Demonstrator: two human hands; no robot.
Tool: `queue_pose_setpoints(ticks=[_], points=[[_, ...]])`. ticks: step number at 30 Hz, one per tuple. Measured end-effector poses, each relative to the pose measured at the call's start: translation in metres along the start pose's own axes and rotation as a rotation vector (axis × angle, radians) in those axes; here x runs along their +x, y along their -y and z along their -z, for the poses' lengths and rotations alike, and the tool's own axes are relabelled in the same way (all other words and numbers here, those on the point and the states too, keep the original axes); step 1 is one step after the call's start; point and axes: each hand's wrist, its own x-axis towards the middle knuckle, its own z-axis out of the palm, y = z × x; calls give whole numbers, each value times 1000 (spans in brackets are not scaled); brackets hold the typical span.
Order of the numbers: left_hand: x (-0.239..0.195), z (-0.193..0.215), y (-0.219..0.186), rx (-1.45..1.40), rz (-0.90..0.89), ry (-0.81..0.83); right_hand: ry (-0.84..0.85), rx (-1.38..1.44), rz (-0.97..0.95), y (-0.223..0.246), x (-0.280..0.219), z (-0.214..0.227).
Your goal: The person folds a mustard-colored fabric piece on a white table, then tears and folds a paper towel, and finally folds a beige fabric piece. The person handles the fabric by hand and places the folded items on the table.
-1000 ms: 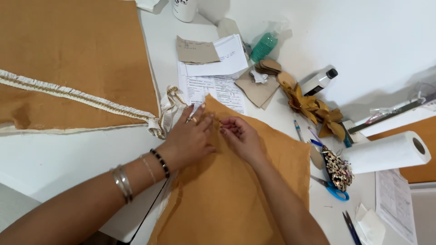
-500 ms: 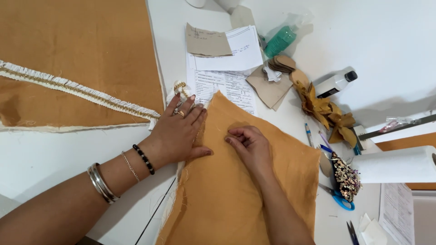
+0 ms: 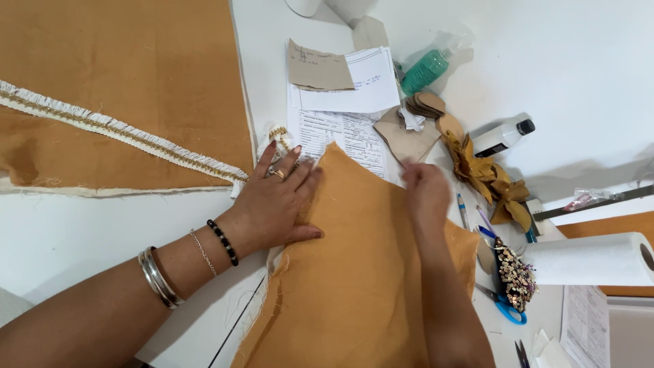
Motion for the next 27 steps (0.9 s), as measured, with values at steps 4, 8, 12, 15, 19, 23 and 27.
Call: queue_pose_setpoints(ticks=[4, 8, 12, 15, 19, 23, 27], points=[[2, -2, 2, -31, -91, -121, -184, -27, 100, 5, 4, 7], [4, 1, 3, -77, -50, -94, 148, 407, 187, 54, -31, 2], [11, -5, 11, -57, -11, -108, 285, 548, 144, 57, -44, -18], [9, -2, 11, -57, -3, -105, 275, 460, 154, 53, -48, -28], [8, 1, 11, -58, 1, -99, 242, 402, 96, 65, -54, -32], [8, 0, 10, -45, 18, -88, 257, 237, -4, 84, -54, -20], [9, 2, 11, -31, 38, -85, 130, 221, -145, 67, -42, -11]])
